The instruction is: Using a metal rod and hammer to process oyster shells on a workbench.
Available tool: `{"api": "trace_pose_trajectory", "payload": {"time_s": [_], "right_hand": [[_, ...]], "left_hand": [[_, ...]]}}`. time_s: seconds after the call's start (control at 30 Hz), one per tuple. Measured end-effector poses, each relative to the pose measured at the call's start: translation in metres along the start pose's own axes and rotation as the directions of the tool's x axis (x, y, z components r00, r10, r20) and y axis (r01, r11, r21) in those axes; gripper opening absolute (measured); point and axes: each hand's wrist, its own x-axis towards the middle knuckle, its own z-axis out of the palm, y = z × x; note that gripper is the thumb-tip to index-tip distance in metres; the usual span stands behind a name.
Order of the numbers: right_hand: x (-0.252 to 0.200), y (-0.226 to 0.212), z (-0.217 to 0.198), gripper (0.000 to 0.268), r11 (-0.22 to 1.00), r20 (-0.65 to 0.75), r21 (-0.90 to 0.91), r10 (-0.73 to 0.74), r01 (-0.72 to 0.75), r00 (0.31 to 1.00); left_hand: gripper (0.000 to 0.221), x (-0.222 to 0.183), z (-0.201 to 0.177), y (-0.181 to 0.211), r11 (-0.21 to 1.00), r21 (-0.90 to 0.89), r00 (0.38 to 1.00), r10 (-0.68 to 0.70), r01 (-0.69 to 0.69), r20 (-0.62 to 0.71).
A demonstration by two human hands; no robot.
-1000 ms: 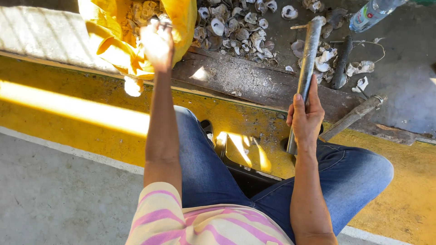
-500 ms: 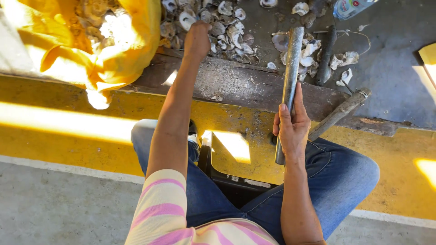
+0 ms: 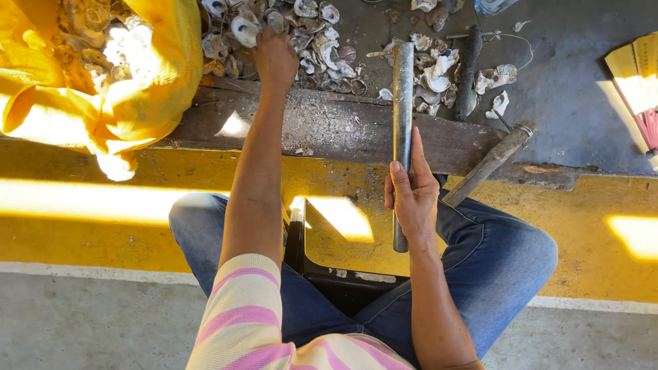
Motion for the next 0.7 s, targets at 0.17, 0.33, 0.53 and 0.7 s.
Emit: {"api": "trace_pose_trajectory", "payload": {"time_s": [0.17, 0.33, 0.53, 0.7], "right_hand": [[-0.004, -0.012, 0.003, 0.064, 1.0, -0.004, -0.021, -0.015, 0.015, 1.0], [-0.01, -0.025, 0.003, 0.064, 0.999, -0.003, -0.02, -0.04, 0.04, 0.999], [-0.009, -0.015, -0.007, 0.062, 0.993, -0.017, -0.105, -0.064, 0.062, 0.998], [-0.016, 0.018, 0.013, 0.058, 0.947, 0.101, -0.317, -0.015, 0.046, 0.995]], "left_hand": [[0.03, -0.002, -0.025, -0.015, 0.667, -0.689, 0.958, -0.169, 0.284, 0.232], [0.012, -0.034, -0.09, 0.025, 0.457, -0.733, 0.858, -0.166, 0.504, 0.487], [0.01, -0.08, -0.104, 0.071, 0.509, -0.697, 0.842, -0.112, 0.505, 0.528], [0.002, -0.134, -0.043, 0.01, 0.742, -0.511, 0.901, -0.356, 0.434, 0.248]]}}
